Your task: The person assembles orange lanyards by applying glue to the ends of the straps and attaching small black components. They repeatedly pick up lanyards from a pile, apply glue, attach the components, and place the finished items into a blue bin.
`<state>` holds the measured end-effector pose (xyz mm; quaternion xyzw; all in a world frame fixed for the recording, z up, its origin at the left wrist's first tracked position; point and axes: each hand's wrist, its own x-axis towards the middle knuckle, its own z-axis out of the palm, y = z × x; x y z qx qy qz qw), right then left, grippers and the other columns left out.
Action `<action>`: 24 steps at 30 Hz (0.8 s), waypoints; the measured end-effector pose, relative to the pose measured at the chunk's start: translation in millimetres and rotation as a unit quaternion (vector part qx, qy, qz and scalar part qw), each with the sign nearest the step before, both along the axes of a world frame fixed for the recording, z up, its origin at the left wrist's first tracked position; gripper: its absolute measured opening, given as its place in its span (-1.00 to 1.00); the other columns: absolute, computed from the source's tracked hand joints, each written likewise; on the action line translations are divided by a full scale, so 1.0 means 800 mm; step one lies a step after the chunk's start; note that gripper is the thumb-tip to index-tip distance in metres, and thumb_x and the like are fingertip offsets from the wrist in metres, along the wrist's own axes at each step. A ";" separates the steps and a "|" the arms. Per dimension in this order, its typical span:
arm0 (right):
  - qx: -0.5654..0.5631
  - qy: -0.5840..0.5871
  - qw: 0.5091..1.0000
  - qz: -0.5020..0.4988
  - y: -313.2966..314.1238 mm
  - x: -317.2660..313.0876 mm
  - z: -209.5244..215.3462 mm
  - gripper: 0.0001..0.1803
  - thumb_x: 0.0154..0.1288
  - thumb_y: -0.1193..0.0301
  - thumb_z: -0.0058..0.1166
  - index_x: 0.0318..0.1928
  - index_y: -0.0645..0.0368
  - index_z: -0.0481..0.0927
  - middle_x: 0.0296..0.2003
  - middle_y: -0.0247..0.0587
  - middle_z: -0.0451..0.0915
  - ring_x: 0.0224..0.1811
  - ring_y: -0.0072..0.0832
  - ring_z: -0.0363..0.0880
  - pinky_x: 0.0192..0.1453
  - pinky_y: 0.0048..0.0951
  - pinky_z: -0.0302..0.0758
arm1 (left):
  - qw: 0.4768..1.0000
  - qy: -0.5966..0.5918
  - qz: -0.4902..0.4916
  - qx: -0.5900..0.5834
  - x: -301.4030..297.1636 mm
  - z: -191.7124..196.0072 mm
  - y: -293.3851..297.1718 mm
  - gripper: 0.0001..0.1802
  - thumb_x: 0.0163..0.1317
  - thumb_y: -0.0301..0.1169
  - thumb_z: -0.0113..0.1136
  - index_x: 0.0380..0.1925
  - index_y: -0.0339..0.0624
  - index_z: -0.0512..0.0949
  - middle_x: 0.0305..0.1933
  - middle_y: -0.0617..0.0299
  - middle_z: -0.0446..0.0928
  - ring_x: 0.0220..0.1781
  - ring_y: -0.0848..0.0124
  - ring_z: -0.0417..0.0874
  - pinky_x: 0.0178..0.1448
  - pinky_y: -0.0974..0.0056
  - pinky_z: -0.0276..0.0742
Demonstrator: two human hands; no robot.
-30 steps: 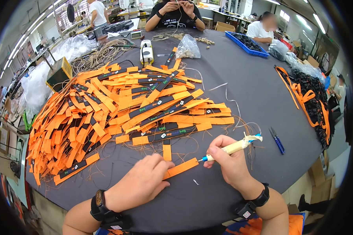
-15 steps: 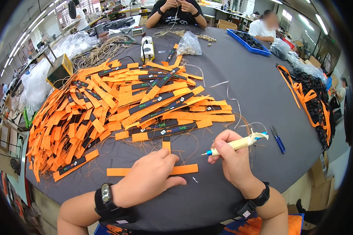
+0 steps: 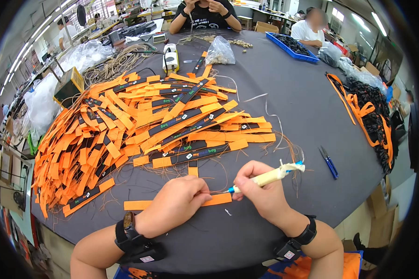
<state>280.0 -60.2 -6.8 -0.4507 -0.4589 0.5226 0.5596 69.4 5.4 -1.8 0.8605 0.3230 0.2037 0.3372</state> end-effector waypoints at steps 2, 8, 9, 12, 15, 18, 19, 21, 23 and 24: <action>0.013 -0.046 0.999 0.025 -0.001 -0.006 -0.003 -0.86 0.36 0.41 0.22 -0.29 0.20 0.56 -0.47 -0.42 0.60 -0.49 -0.74 0.53 -0.40 -0.67 0.44 | 0.999 -0.018 0.010 -0.026 -0.006 -0.002 0.002 -0.89 0.21 -0.47 0.31 -0.33 -0.30 0.62 -0.40 0.07 0.58 -0.38 0.23 0.63 -0.26 0.25 0.53; 0.083 -0.209 0.972 0.062 0.005 -0.009 -0.004 -0.85 0.30 0.42 0.26 -0.33 0.22 0.59 -0.57 -0.41 0.59 -0.55 -0.73 0.50 -0.47 -0.61 0.40 | 0.997 -0.040 0.028 -0.058 -0.011 -0.009 0.002 -0.89 0.25 -0.48 0.29 -0.30 -0.31 0.63 -0.38 0.07 0.61 -0.40 0.32 0.62 -0.28 0.30 0.53; 0.076 -0.211 0.972 0.066 0.005 -0.010 -0.005 -0.85 0.30 0.42 0.26 -0.33 0.23 0.59 -0.57 -0.41 0.59 -0.55 -0.74 0.50 -0.47 -0.61 0.40 | 0.997 -0.044 0.033 -0.062 -0.010 -0.009 0.001 -0.89 0.25 -0.48 0.29 -0.29 -0.31 0.63 -0.38 0.07 0.61 -0.41 0.34 0.61 -0.29 0.31 0.52; 0.055 -0.202 0.976 0.066 0.005 -0.010 -0.010 -0.84 0.30 0.42 0.26 -0.33 0.23 0.59 -0.56 -0.42 0.59 -0.54 -0.74 0.49 -0.47 -0.62 0.39 | 0.995 -0.051 0.050 -0.075 -0.009 -0.009 0.000 -0.88 0.28 -0.47 0.28 -0.28 -0.32 0.63 -0.41 0.11 0.61 -0.44 0.43 0.58 -0.32 0.33 0.51; 0.045 -0.198 0.977 0.066 0.006 -0.010 -0.015 -0.85 0.30 0.43 0.26 -0.33 0.24 0.59 -0.56 -0.42 0.58 -0.53 -0.75 0.48 -0.46 -0.62 0.38 | 0.992 -0.055 0.050 -0.102 -0.009 -0.014 0.001 -0.87 0.30 -0.45 0.27 -0.26 -0.33 0.63 -0.43 0.15 0.61 -0.44 0.52 0.56 -0.32 0.36 0.49; -0.002 -0.194 0.976 0.095 0.006 -0.008 -0.007 -0.88 0.35 0.46 0.21 -0.29 0.27 0.59 -0.42 -0.35 0.65 -0.38 -0.73 0.56 -0.29 -0.64 0.48 | 0.987 -0.053 0.079 -0.131 -0.008 -0.010 -0.002 -0.83 0.27 -0.38 0.24 -0.31 -0.29 0.63 -0.38 -0.02 0.65 -0.34 0.09 0.69 -0.24 0.16 0.55; -0.003 -0.197 0.976 0.096 0.006 -0.008 -0.006 -0.88 0.35 0.46 0.21 -0.29 0.27 0.59 -0.42 -0.35 0.65 -0.37 -0.73 0.57 -0.29 -0.64 0.48 | 0.986 -0.062 0.079 -0.132 -0.008 -0.010 -0.003 -0.83 0.27 -0.38 0.24 -0.31 -0.29 0.63 -0.38 -0.02 0.65 -0.34 0.10 0.69 -0.24 0.17 0.55; -0.004 -0.203 0.974 0.098 0.005 -0.008 -0.006 -0.88 0.35 0.47 0.20 -0.29 0.27 0.59 -0.41 -0.34 0.65 -0.36 -0.73 0.57 -0.28 -0.64 0.49 | 0.985 -0.079 0.079 -0.135 -0.008 -0.014 -0.003 -0.83 0.27 -0.38 0.24 -0.31 -0.29 0.63 -0.37 -0.01 0.66 -0.34 0.12 0.70 -0.25 0.18 0.55; 0.018 -0.190 0.978 0.081 0.006 -0.011 -0.011 -0.87 0.31 0.45 0.24 -0.31 0.25 0.59 -0.50 -0.40 0.61 -0.47 -0.75 0.50 -0.40 -0.63 0.40 | 0.980 -0.093 0.079 -0.155 -0.009 -0.018 -0.002 -0.83 0.27 -0.38 0.24 -0.30 -0.29 0.63 -0.38 0.00 0.66 -0.35 0.15 0.70 -0.25 0.19 0.55; 0.029 -0.183 0.980 0.073 0.006 -0.013 -0.014 -0.86 0.30 0.45 0.26 -0.33 0.25 0.59 -0.55 -0.43 0.58 -0.52 -0.76 0.47 -0.46 -0.63 0.36 | 0.978 -0.100 0.079 -0.165 -0.009 -0.019 -0.002 -0.83 0.28 -0.38 0.24 -0.30 -0.29 0.63 -0.38 0.00 0.66 -0.35 0.16 0.71 -0.26 0.20 0.55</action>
